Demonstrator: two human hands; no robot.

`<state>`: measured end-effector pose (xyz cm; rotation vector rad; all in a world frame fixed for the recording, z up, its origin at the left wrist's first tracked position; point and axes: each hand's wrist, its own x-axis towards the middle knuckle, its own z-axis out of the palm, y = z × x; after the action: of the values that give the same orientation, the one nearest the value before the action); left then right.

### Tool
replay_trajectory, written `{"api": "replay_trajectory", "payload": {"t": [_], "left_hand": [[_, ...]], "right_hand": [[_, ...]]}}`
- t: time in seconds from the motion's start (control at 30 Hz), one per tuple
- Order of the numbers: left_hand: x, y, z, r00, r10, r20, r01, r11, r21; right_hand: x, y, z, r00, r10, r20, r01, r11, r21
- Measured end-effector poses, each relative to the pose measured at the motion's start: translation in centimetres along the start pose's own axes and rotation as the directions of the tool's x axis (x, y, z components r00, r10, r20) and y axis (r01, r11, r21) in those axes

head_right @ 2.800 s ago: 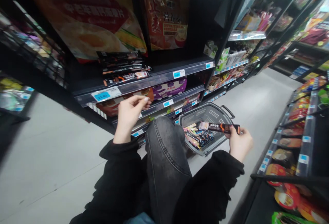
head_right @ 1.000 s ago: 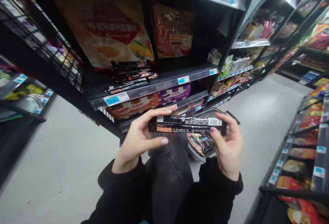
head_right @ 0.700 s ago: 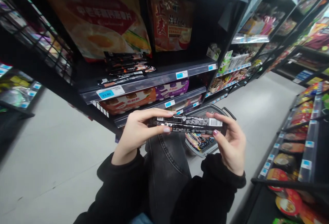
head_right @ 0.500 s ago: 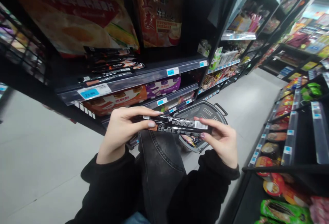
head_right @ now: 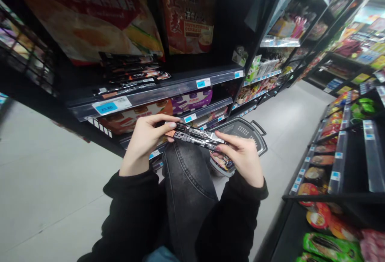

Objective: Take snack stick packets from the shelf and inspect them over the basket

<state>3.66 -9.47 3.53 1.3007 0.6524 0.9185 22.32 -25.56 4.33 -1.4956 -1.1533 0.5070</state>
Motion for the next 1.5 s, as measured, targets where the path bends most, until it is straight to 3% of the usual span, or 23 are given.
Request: {"api": "replay_trajectory", "payload": {"t": [0.17,0.27,0.33,0.43,0.5,0.6,0.87,1.0,1.17,1.3,1.4,1.5], "left_hand": [[0.5,-0.4,-0.5,0.999,-0.034,-0.02,0.034,0.999,-0.001],[0.8,-0.8,-1.0,0.999,-0.046,0.006,0.045,0.991,0.122],[1.0,-1.1,-1.2,0.998,0.063,0.024,-0.067,0.938,0.339],[1.2,-1.5,-1.2,0.954,0.259,0.15,-0.295,0.725,0.622],[1.2,-1.7,-0.8,0.915,0.267,0.303,-0.401,0.68,0.614],[1.0,-1.9,0.1,0.856,0.213,0.471,-0.465,0.715,0.523],[0.9,-2.7,2.1,0.817,0.128,0.562,-0.471,0.709,0.524],[0.8,-2.7,2.8,0.816,0.156,0.556,-0.53,0.584,0.615],[0.4,-2.8,3.8,0.809,0.172,0.562,-0.584,0.344,0.735],[0.4,-3.5,4.6,0.753,0.251,0.608,-0.653,0.166,0.739],[0.4,-3.8,5.0,0.732,0.29,0.616,-0.665,0.105,0.74],[0.3,-3.6,5.2,0.763,0.27,0.588,-0.634,0.134,0.762]], "right_hand": [[0.7,-0.3,1.0,0.996,0.076,0.041,-0.075,0.997,-0.01],[1.2,0.1,1.2,0.995,0.081,0.054,-0.078,0.995,-0.056],[1.5,0.6,1.2,0.994,0.097,0.054,-0.093,0.992,-0.08],[1.8,1.4,1.2,0.993,0.113,0.045,-0.107,0.986,-0.127],[1.9,1.7,1.1,0.991,0.12,0.064,-0.11,0.984,-0.137],[2.0,1.9,1.0,0.986,0.135,0.102,-0.122,0.984,-0.129],[3.0,2.9,2.1,0.969,0.167,0.182,-0.16,0.986,-0.053],[3.3,3.4,2.2,0.974,0.154,0.166,-0.153,0.988,-0.019],[3.0,3.9,1.4,0.959,0.226,0.169,-0.244,0.965,0.094],[2.7,4.2,0.8,0.951,0.246,0.187,-0.274,0.952,0.138],[2.4,4.3,0.4,0.943,0.256,0.211,-0.289,0.946,0.144],[2.4,4.4,0.3,0.931,0.267,0.248,-0.304,0.945,0.124]]}}
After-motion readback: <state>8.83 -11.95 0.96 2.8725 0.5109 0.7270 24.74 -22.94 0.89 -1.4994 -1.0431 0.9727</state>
